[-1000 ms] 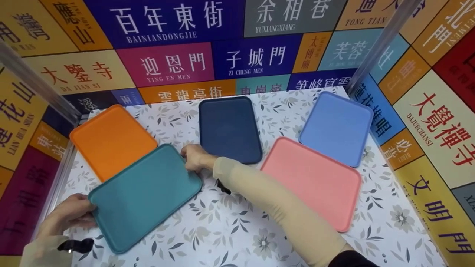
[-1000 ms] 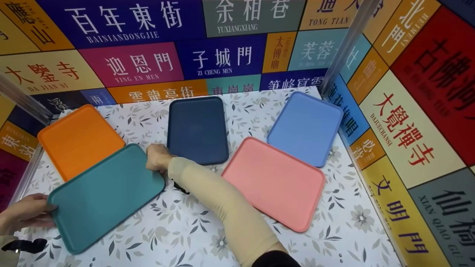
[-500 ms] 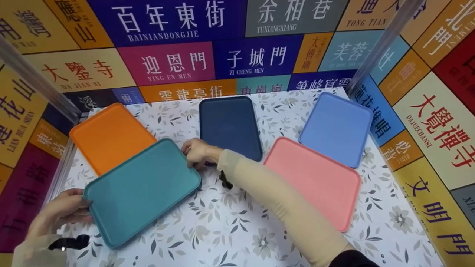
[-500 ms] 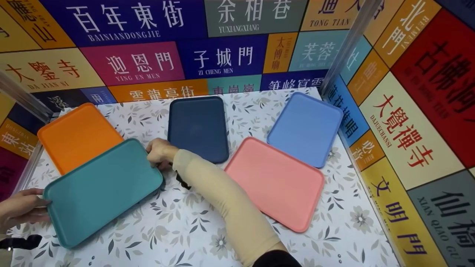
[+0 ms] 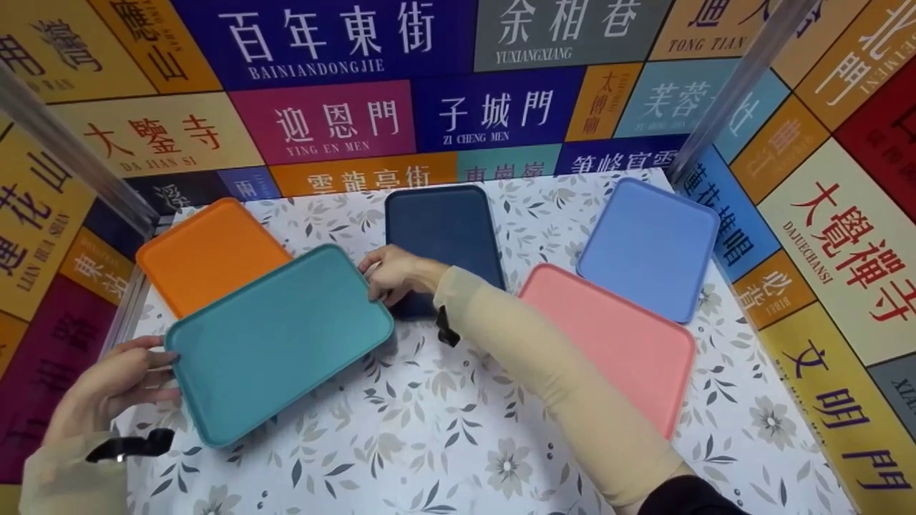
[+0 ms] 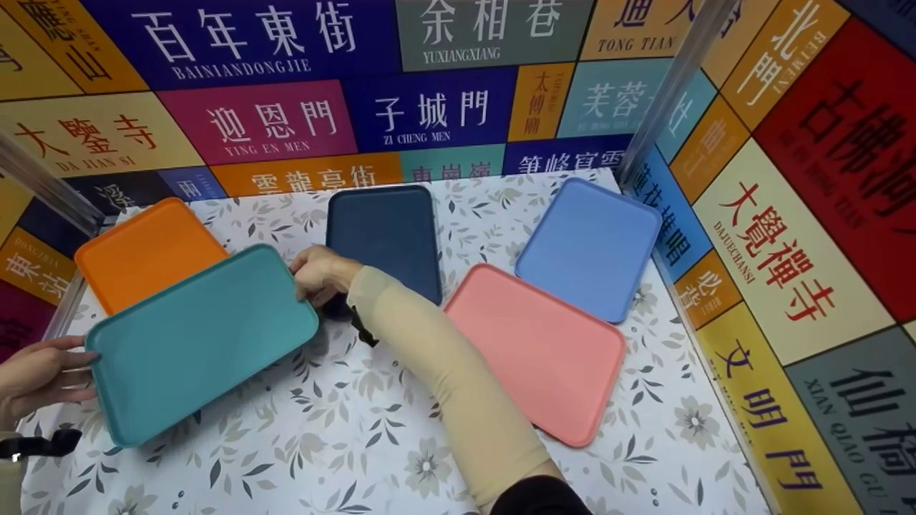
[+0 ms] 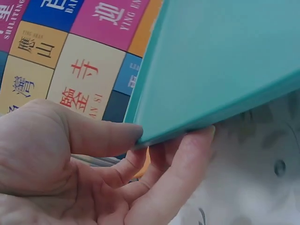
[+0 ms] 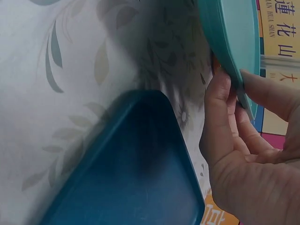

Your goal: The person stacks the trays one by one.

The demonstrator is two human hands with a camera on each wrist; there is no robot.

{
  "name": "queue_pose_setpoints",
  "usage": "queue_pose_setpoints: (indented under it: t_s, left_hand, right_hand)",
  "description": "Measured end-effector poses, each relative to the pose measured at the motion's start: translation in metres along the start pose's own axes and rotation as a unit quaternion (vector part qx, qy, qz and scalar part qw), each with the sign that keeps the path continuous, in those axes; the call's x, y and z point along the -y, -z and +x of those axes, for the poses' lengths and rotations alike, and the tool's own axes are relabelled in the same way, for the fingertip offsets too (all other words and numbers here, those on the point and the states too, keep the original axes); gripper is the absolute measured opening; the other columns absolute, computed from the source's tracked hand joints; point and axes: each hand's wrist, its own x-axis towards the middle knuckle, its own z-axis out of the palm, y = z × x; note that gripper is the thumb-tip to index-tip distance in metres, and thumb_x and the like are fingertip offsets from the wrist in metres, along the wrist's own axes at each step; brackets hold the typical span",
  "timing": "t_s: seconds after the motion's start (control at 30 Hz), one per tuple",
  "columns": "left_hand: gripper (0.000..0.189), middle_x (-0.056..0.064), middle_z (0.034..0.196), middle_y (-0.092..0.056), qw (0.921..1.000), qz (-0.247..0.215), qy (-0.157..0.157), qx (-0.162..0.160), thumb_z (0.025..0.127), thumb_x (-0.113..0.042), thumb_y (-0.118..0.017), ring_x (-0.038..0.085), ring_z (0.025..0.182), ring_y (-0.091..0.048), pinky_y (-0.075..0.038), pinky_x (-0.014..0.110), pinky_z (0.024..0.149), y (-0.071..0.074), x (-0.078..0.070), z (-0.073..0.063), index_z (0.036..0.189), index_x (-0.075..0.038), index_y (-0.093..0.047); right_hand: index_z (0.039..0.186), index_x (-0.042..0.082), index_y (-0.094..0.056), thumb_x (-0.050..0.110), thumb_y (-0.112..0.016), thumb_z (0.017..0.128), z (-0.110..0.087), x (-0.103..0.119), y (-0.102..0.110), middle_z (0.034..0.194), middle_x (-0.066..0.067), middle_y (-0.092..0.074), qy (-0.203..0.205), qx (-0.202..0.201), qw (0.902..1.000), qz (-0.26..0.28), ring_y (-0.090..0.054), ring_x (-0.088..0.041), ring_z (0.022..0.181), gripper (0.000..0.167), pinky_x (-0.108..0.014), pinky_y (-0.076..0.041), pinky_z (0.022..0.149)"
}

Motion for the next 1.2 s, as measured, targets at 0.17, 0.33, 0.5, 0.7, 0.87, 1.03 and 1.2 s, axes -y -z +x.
queue_pose_setpoints:
  t_s: [0.17,0.33,0.5,0.7,0.87,1.03,1.2]
  left_hand:
    - [0.052,-0.014,0.114,-0.068,0.9988,-0.044,-0.015,0.013,0.116,-0.03,-0.059,0.006,0.097,-0.077,-0.071,0.042,0.096,0.0,-0.009,0.006,0.161,-0.013,-0.039]
    - [0.051,-0.015,0.113,-0.069,0.9977,-0.059,-0.02,0.026,0.117,-0.024,-0.06,0.005,0.098,-0.076,-0.071,0.039,0.096,-0.006,-0.021,0.014,0.162,-0.015,-0.039]
    - [0.085,-0.006,0.125,-0.059,0.9996,-0.025,-0.007,-0.014,0.114,-0.024,-0.06,0.008,0.097,-0.074,-0.07,0.034,0.095,-0.015,-0.031,0.018,0.179,-0.005,-0.009]
    - [0.046,-0.013,0.099,-0.073,0.9967,-0.052,-0.062,0.007,0.115,-0.014,-0.057,0.01,0.089,-0.075,-0.07,0.03,0.08,-0.026,-0.04,0.028,0.156,-0.007,-0.038]
    - [0.036,-0.011,0.097,-0.076,0.994,-0.084,-0.068,0.018,0.114,-0.013,-0.058,0.013,0.087,-0.079,-0.07,0.03,0.08,-0.031,-0.051,0.034,0.147,-0.012,-0.045]
    - [0.057,-0.006,0.127,-0.059,0.9917,-0.116,-0.055,-0.004,0.113,-0.02,-0.063,0.01,0.096,-0.077,-0.068,0.028,0.092,-0.035,-0.058,0.036,0.157,-0.017,-0.028]
    - [0.064,0.001,0.137,-0.049,0.9791,-0.188,-0.075,0.012,0.115,-0.008,-0.053,0.011,0.1,-0.077,-0.07,0.033,0.092,-0.05,-0.069,0.045,0.168,-0.01,-0.018]
  right_hand:
    - [0.132,0.004,-0.069,-0.017,-0.072,0.087,-0.002,0.003,0.012,0.086,-0.003,-0.069,0.01,-0.012,0.9997,0.02,-0.068,-0.014,0.07,0.05,-0.029,-0.064,0.061]
    - [0.136,0.004,-0.072,-0.016,-0.074,0.087,-0.005,0.004,0.023,0.09,-0.003,-0.07,0.017,-0.029,0.999,0.028,-0.07,-0.015,0.074,0.052,-0.03,-0.066,0.063]
    - [0.136,0.009,-0.075,-0.01,-0.075,0.09,-0.007,0.001,0.032,0.101,-0.002,-0.067,0.019,-0.056,0.9979,0.027,-0.067,-0.015,0.079,0.049,-0.033,-0.067,0.068]
    - [0.14,0.011,-0.074,0.0,-0.076,0.095,-0.006,-0.007,0.039,0.108,-0.002,-0.074,0.023,-0.093,0.9943,0.045,-0.071,-0.014,0.086,0.046,-0.032,-0.066,0.076]
    - [0.133,0.015,-0.079,0.011,-0.079,0.099,-0.008,-0.012,0.043,0.125,-0.007,-0.08,0.03,-0.15,0.9864,0.06,-0.076,-0.015,0.095,0.035,-0.036,-0.069,0.087]
    - [0.123,0.013,-0.081,0.011,-0.084,0.096,-0.01,-0.011,0.044,0.112,-0.003,-0.081,0.068,-0.216,0.9668,0.119,-0.076,-0.014,0.09,0.027,-0.034,-0.069,0.081]
    - [0.127,0.006,-0.076,0.001,-0.084,0.094,-0.011,-0.007,0.039,0.098,-0.003,-0.075,0.11,-0.265,0.9376,0.196,-0.073,-0.012,0.077,0.035,-0.025,-0.065,0.068]
